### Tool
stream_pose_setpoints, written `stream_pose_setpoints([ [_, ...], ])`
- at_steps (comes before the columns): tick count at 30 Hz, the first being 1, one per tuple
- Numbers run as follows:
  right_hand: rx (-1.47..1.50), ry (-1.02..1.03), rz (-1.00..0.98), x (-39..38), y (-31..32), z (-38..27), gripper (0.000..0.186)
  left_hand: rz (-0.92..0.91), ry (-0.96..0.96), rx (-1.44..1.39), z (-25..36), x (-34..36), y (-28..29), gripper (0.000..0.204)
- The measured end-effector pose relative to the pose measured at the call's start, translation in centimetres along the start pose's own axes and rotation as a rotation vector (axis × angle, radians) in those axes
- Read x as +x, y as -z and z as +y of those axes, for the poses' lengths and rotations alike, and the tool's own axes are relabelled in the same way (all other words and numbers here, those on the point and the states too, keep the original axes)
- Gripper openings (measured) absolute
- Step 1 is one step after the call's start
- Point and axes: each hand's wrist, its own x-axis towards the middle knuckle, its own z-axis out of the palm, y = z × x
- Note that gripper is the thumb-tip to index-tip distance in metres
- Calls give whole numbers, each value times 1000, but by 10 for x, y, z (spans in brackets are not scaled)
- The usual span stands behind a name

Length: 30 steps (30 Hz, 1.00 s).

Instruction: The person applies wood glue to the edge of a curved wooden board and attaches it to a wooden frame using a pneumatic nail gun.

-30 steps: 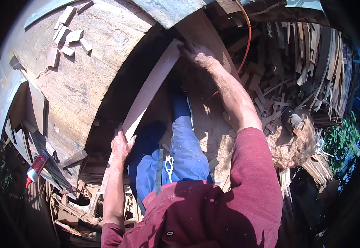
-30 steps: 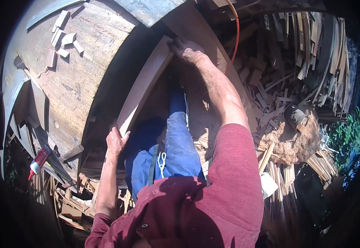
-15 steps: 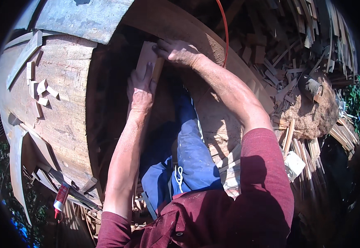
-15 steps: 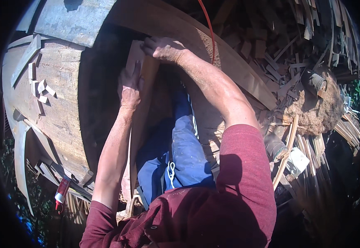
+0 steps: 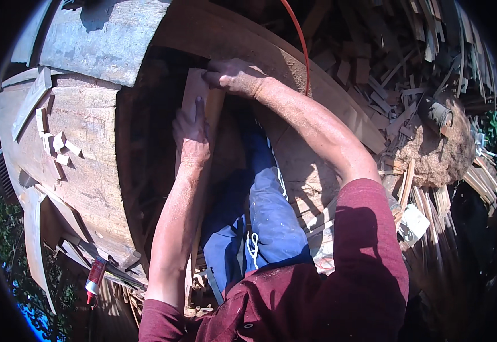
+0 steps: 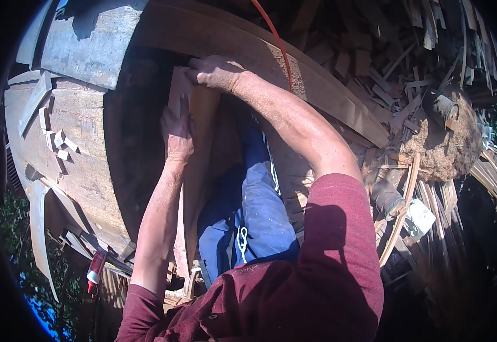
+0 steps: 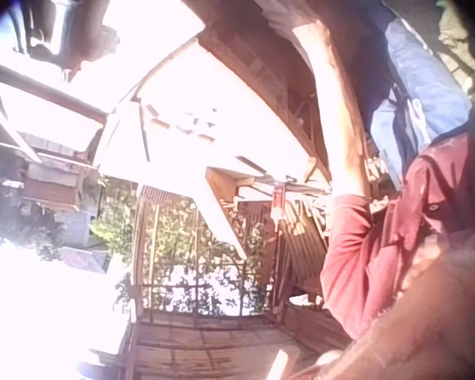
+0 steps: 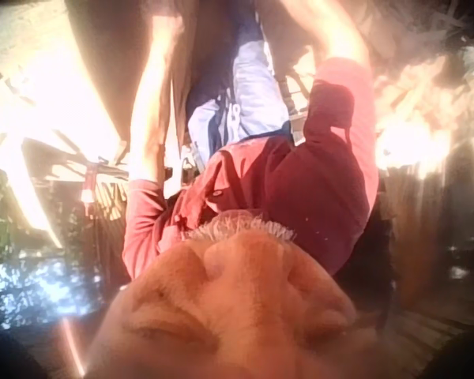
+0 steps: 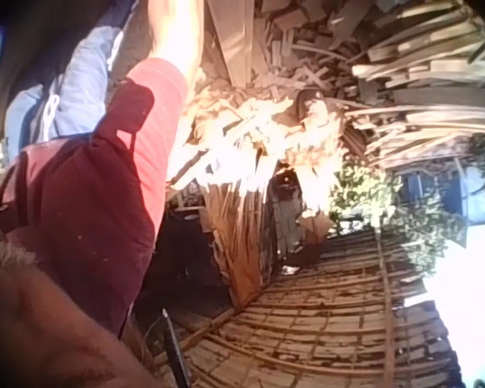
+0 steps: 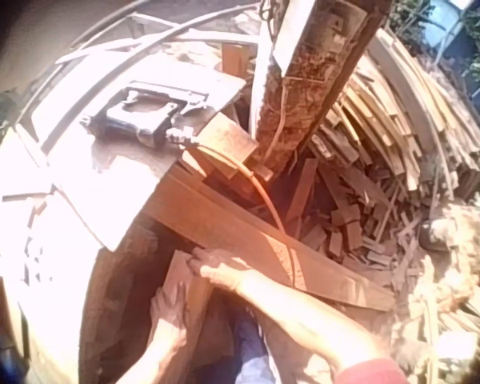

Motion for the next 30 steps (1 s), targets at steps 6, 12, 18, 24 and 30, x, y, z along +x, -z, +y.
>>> stream_pose_setpoints([
  [6, 432, -290, 397, -8, -20, -15, 58, 51, -17, 29, -8, -2, -10, 74],
  [12, 662, -490, 460, -20, -27, -31, 51, -24, 38, 55, 0, -3, -6, 78],
  [18, 777, -726, 628, -1, -36, -54, 42, -58, 73, 19, 5, -4, -4, 80],
  [24, 772, -922, 743, 6, -47, -65, 36, -107, 128, 57, 9, -6, -2, 74],
  [30, 792, -1084, 685, 14, -48, -68, 36, -196, 161, 45, 8, -1, 1, 75],
])
